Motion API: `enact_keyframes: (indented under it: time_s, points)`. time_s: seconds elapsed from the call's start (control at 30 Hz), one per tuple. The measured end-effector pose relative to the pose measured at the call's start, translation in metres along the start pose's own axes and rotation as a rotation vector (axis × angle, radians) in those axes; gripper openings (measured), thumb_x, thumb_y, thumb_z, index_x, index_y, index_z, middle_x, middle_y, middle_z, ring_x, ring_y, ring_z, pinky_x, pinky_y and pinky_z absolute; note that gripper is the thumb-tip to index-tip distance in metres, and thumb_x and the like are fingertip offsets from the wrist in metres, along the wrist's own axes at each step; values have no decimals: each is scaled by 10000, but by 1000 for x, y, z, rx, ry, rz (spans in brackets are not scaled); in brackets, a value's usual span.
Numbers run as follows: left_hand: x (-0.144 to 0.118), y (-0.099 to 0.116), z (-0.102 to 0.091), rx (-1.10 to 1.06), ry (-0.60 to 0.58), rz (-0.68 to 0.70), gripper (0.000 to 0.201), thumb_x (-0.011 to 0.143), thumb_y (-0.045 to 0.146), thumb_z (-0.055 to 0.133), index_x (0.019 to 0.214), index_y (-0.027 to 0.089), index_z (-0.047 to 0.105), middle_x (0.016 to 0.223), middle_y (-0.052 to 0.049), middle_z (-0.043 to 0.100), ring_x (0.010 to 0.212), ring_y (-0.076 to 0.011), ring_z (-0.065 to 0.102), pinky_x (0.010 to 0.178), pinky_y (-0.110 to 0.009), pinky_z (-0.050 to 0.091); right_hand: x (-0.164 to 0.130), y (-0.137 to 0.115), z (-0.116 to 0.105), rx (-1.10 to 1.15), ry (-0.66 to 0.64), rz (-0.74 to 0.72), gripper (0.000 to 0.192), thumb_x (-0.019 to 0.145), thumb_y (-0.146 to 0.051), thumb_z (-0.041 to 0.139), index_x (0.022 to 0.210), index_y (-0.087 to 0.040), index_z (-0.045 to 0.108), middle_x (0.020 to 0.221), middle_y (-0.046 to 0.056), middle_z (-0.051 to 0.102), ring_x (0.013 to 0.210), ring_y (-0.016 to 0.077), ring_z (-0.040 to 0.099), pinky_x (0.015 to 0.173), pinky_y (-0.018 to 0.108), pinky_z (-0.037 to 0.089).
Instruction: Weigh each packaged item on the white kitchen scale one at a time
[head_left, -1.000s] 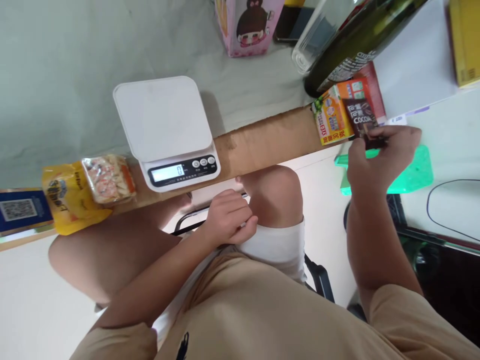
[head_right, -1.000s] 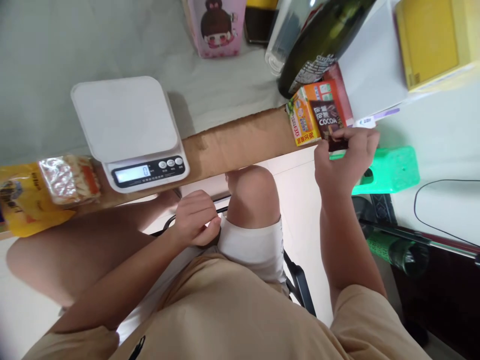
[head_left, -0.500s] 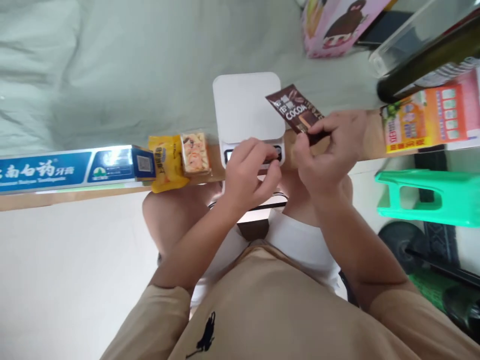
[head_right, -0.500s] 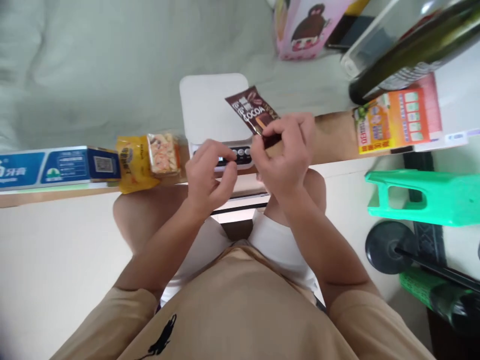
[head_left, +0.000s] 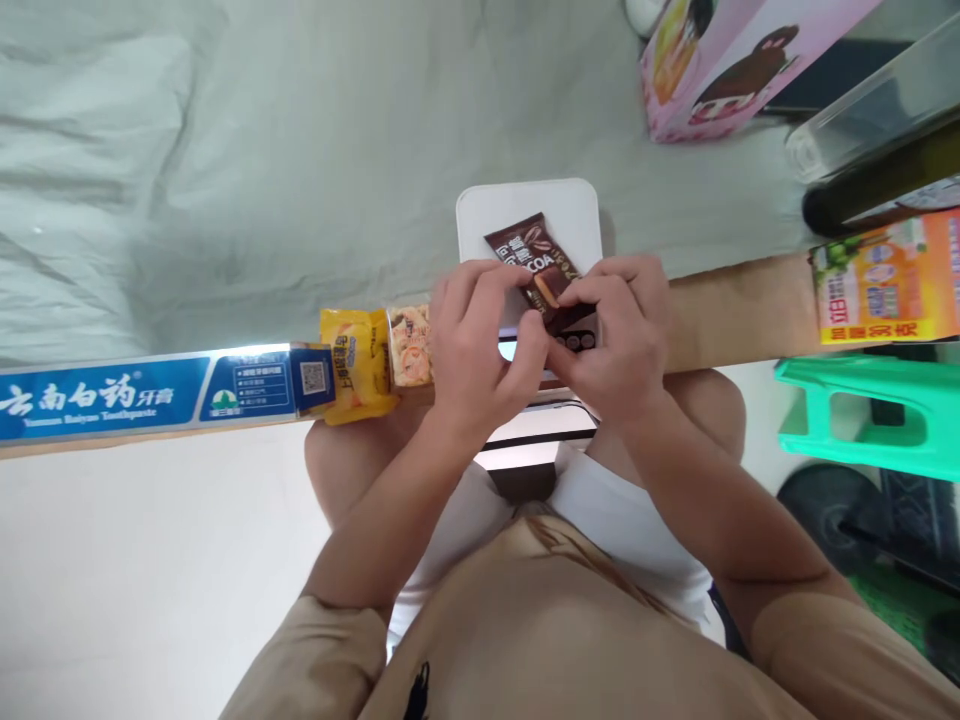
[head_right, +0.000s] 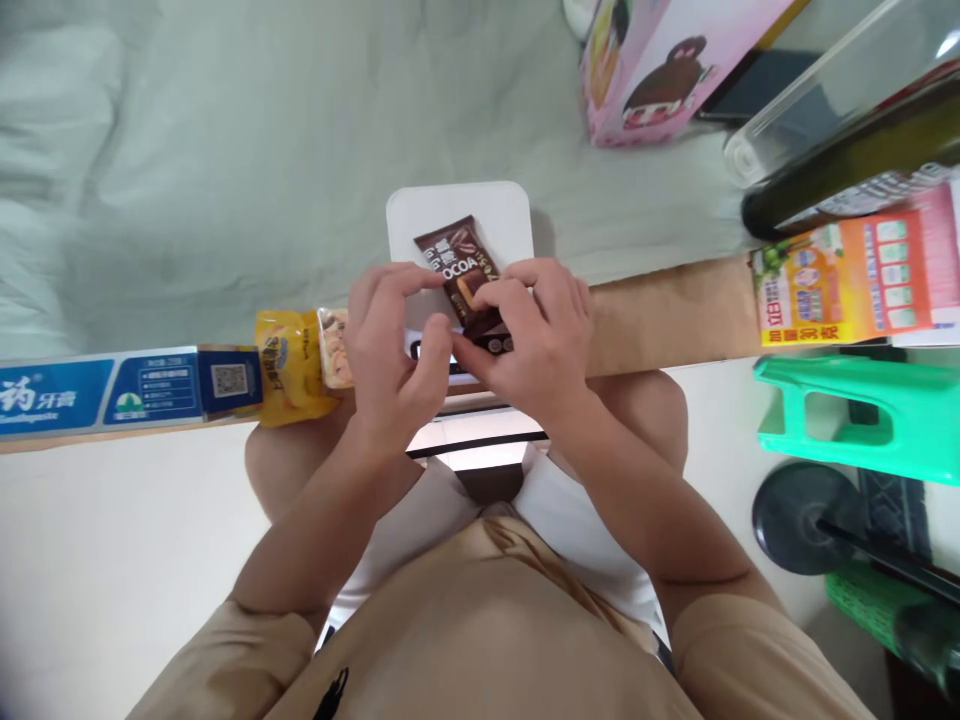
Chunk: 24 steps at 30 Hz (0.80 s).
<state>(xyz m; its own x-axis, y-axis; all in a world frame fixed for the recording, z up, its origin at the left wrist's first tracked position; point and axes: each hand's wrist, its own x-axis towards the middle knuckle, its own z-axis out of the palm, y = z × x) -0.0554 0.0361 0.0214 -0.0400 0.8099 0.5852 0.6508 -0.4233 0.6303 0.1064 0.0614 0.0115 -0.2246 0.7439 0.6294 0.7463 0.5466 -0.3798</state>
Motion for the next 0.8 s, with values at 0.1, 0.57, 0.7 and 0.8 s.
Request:
enact_keyframes:
  time_s: [0.1,0.57,0.7,0.8]
  points:
    - [-1,-1,2,-31,18,-1,226,1081,347,498,1188,204,635,1161,-115,719,1108,-242,683,989,-410,560,-3,5,-4,77,-27,-19,243,975,-456,617,1048,-228,659,1033,103,640,984,239,624,868,402,530]
    - [-10,2,10,71,103,-5,408,1086,450,408,1331,205,623,1358,-145,739,1364,-300,650,1205,-514,481,1,11,4,230,113,-104,123,991,-308,537,1069,-238,601,972,55,709,938,196,695,837,375,565]
    - [-8,-2,10,-54,355,218,321,1033,425,419,1200,255,634,1106,-64,702,1123,-232,705,996,-427,603,4,26,8,303,242,-42,140,1036,-352,501,1064,-258,600,933,27,662,898,182,650,799,365,546]
    - [-11,-2,14,-191,518,267,232,999,411,456,1073,278,632,948,-46,617,912,-237,628,864,-431,538,2,32,9,321,264,40,186,1067,-400,447,1070,-282,591,956,37,628,912,195,633,818,390,551]
